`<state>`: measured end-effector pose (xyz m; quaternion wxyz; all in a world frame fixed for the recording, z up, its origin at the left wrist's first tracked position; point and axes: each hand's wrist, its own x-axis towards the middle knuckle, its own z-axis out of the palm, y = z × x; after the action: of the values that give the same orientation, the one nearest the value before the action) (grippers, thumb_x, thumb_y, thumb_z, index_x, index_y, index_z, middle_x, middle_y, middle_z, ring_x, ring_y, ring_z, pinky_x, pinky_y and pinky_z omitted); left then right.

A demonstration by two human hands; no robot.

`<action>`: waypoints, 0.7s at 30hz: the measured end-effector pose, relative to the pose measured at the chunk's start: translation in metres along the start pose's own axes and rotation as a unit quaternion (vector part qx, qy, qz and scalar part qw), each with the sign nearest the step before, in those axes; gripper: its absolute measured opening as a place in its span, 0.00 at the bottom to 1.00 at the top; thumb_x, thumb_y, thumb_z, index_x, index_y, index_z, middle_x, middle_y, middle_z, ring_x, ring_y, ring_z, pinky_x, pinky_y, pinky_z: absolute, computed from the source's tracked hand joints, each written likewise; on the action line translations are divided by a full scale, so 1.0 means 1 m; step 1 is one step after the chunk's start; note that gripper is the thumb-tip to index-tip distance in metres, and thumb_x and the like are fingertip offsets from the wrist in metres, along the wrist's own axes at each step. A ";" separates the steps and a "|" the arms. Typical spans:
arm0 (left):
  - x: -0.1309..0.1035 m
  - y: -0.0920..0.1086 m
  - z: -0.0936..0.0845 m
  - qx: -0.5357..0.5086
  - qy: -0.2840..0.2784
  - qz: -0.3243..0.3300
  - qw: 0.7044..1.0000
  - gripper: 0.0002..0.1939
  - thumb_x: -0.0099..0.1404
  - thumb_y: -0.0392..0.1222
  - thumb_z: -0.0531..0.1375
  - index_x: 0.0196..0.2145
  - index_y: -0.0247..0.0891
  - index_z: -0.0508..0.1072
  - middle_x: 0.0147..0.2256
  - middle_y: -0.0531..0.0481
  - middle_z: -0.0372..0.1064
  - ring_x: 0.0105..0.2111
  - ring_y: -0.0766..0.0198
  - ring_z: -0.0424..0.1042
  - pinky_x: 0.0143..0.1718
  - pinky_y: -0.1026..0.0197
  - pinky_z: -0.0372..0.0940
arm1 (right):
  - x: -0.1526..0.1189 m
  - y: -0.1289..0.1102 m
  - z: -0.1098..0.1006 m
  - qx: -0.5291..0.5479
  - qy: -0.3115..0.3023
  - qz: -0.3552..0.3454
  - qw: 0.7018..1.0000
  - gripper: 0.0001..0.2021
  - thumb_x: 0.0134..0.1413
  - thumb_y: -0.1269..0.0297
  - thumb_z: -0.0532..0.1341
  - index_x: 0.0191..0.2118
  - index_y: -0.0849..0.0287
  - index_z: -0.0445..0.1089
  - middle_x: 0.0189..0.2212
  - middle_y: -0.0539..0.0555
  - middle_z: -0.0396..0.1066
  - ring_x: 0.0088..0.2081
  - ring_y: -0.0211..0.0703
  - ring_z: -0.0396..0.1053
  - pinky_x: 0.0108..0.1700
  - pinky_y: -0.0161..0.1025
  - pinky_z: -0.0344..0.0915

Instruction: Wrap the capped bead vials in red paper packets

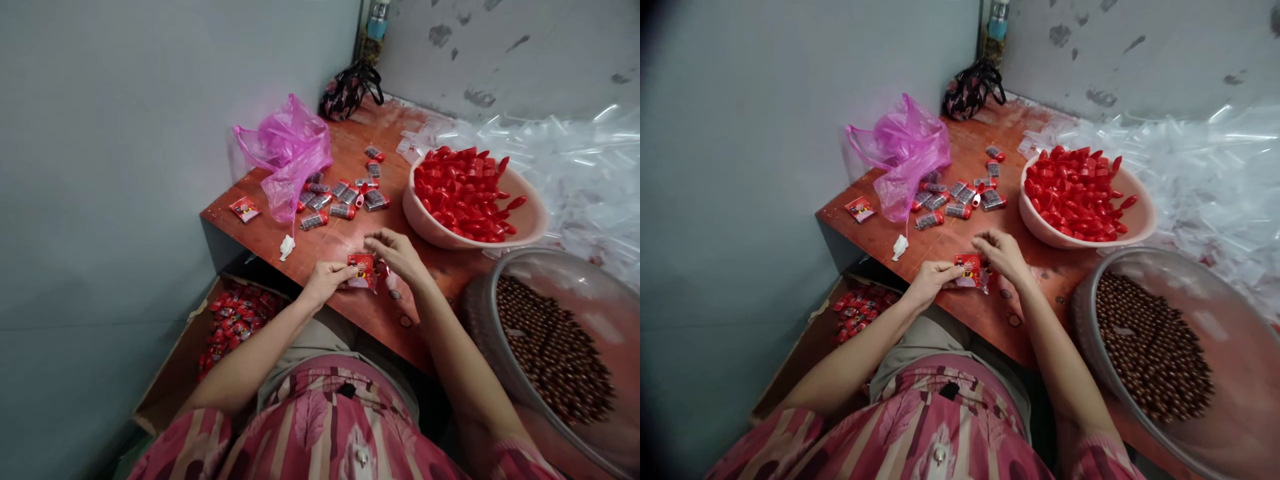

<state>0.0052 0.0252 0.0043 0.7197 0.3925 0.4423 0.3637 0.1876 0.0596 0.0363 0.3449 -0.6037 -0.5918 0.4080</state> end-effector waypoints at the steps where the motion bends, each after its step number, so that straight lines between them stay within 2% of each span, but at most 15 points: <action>1: 0.000 -0.001 -0.002 -0.009 0.016 -0.001 1.000 0.20 0.46 0.54 0.70 0.21 0.31 0.76 0.19 0.52 0.67 0.20 0.70 0.65 0.25 0.66 0.61 | 0.014 -0.002 -0.001 -0.062 0.049 -0.020 0.997 0.13 0.54 0.56 0.59 0.39 0.60 0.72 0.32 0.54 0.74 0.31 0.43 0.70 0.37 0.41 0.66; 3: -0.002 -0.003 -0.004 -0.026 0.045 -0.004 0.999 0.20 0.45 0.53 0.71 0.21 0.31 0.76 0.19 0.52 0.68 0.20 0.70 0.66 0.25 0.66 0.61 | 0.045 -0.008 -0.003 -0.175 0.137 -0.041 0.974 0.12 0.57 0.59 0.56 0.40 0.59 0.71 0.38 0.58 0.75 0.40 0.48 0.72 0.46 0.45 0.64; 4: -0.003 -0.003 -0.006 -0.036 0.057 -0.005 0.998 0.19 0.45 0.53 0.71 0.21 0.31 0.77 0.19 0.51 0.68 0.21 0.69 0.66 0.25 0.66 0.62 | 0.061 -0.012 -0.004 -0.219 0.158 -0.031 0.962 0.13 0.59 0.59 0.54 0.42 0.60 0.71 0.41 0.60 0.74 0.44 0.50 0.71 0.49 0.47 0.62; 6: -0.004 -0.002 -0.008 -0.058 0.077 -0.011 0.995 0.19 0.44 0.52 0.72 0.21 0.31 0.77 0.19 0.51 0.69 0.21 0.70 0.67 0.25 0.66 0.62 | 0.088 -0.018 -0.006 -0.270 0.167 0.010 0.948 0.15 0.61 0.58 0.52 0.41 0.63 0.69 0.43 0.65 0.73 0.49 0.53 0.69 0.51 0.49 0.60; 8: -0.006 0.000 -0.012 -0.086 0.097 -0.023 0.991 0.19 0.43 0.51 0.72 0.22 0.31 0.77 0.20 0.50 0.70 0.21 0.69 0.68 0.25 0.66 0.63 | 0.108 -0.023 -0.007 -0.288 0.162 0.050 0.943 0.15 0.61 0.57 0.52 0.36 0.66 0.68 0.41 0.68 0.72 0.50 0.56 0.68 0.50 0.50 0.59; 11: -0.008 0.004 -0.017 -0.129 0.121 -0.035 0.984 0.20 0.40 0.50 0.74 0.22 0.30 0.77 0.21 0.48 0.72 0.21 0.69 0.69 0.24 0.67 0.64 | 0.117 -0.025 -0.006 -0.287 0.151 0.077 0.943 0.12 0.57 0.60 0.57 0.28 0.63 0.66 0.36 0.67 0.72 0.48 0.58 0.70 0.48 0.50 0.61; 15: -0.008 0.009 -0.021 -0.180 0.125 -0.045 0.975 0.19 0.37 0.47 0.75 0.21 0.30 0.75 0.21 0.49 0.72 0.21 0.69 0.69 0.24 0.66 0.65 | 0.101 -0.018 -0.005 -0.291 0.127 0.090 0.944 0.09 0.48 0.59 0.65 0.28 0.60 0.69 0.34 0.66 0.74 0.46 0.64 0.72 0.47 0.52 0.63; 18: -0.006 0.012 -0.018 -0.220 0.123 -0.049 0.967 0.20 0.37 0.46 0.75 0.19 0.30 0.72 0.20 0.50 0.71 0.21 0.69 0.70 0.25 0.66 0.67 | 0.072 -0.012 -0.005 -0.270 0.127 0.041 0.954 0.10 0.50 0.56 0.63 0.33 0.58 0.73 0.36 0.62 0.75 0.45 0.61 0.72 0.46 0.52 0.65; 21: -0.002 0.014 -0.013 -0.278 0.138 -0.047 0.950 0.18 0.40 0.43 0.75 0.22 0.31 0.73 0.22 0.50 0.72 0.23 0.69 0.71 0.25 0.67 0.68 | 0.025 -0.010 0.002 -0.097 0.172 -0.017 0.980 0.14 0.54 0.52 0.60 0.38 0.57 0.70 0.35 0.57 0.74 0.36 0.49 0.74 0.36 0.44 0.69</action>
<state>-0.0100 0.0328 0.0137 0.7486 0.1017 0.4369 0.4882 0.1802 0.0847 0.0424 0.3881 -0.6856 -0.5703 0.2326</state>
